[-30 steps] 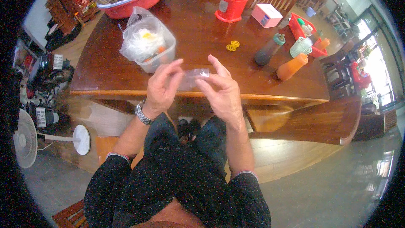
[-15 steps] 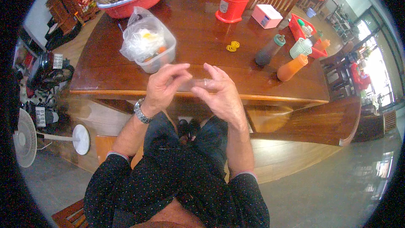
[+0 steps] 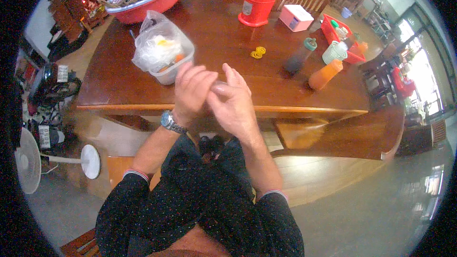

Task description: The person sits at a wooden table and repeatedly assembles small food items by placing a filling into a thin wrapper, adding sauces from squeeze bottles, and tying the bundle with a rubber band. The finished items are placed into a plastic container.

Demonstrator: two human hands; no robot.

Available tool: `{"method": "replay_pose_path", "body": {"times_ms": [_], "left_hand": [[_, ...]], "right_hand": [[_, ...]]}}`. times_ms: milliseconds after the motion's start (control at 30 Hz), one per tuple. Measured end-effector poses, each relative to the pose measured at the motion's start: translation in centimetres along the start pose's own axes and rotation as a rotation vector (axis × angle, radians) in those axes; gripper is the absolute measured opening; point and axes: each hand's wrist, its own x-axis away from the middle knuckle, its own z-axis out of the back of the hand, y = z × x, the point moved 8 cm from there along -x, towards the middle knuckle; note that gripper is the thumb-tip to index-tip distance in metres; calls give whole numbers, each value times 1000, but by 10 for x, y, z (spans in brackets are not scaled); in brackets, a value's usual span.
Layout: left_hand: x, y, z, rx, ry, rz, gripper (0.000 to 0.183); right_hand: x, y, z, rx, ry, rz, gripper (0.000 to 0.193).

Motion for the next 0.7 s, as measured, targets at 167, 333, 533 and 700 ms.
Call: {"method": "replay_pose_path", "body": {"times_ms": [167, 333, 533, 700], "left_hand": [[3, -7, -6, 99, 28, 69, 38], [8, -8, -14, 143, 64, 158, 41], [17, -16, -25, 173, 97, 201, 33], [16, -27, -26, 217, 76, 301, 31]], "right_hand": [[-5, -2, 0, 14, -29, -18, 24], [-8, -2, -2, -16, 8, -27, 22], [-9, -11, 0, 21, 74, -46, 24], [-7, -26, 13, -30, 45, -62, 27]]}}
